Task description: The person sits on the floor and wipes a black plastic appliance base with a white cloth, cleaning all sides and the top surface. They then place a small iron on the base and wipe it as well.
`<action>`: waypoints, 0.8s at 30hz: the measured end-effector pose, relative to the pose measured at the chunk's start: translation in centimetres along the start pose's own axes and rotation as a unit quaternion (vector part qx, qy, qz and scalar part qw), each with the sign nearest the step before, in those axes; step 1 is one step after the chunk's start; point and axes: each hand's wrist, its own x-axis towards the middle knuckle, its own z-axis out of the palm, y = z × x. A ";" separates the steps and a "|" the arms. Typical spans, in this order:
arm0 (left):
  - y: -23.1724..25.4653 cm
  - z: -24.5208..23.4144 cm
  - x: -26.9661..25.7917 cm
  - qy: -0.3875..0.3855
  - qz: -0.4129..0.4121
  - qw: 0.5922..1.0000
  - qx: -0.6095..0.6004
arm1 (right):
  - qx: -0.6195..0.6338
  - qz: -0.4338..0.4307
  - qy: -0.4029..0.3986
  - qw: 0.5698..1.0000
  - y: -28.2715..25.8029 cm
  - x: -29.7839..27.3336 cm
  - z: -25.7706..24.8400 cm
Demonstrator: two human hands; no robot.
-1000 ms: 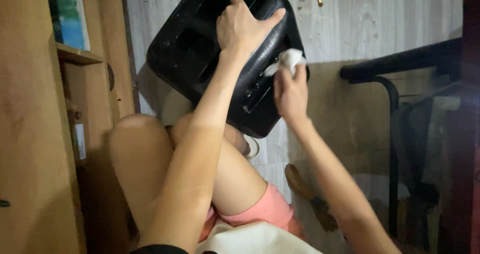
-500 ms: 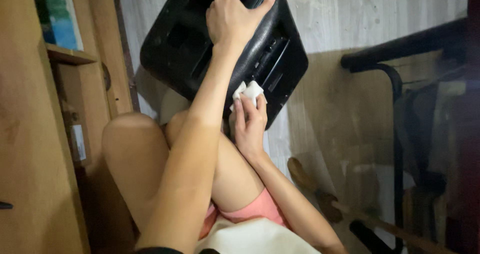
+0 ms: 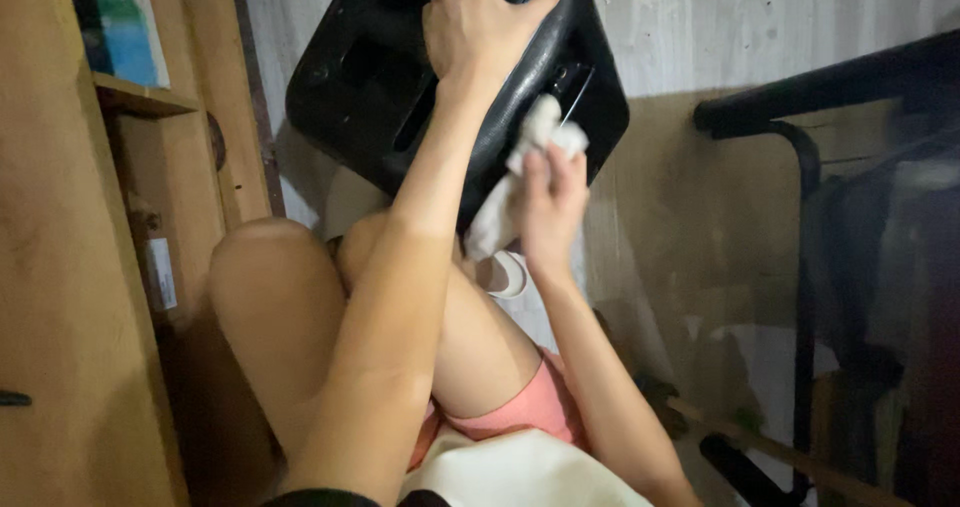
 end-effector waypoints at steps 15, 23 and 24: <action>-0.9 -1.1 0.3 -0.081 -0.015 0.996 -0.030 | -0.048 -0.105 -0.180 0.977 2.2 -2.4 -3.0; -0.2 -0.5 0.3 -0.076 -0.012 0.996 -0.040 | -0.164 -0.251 0.035 0.953 6.3 7.7 -3.2; -0.2 -0.5 0.6 -0.075 -0.018 0.996 -0.032 | -0.183 -0.257 0.051 0.947 6.9 8.6 -2.6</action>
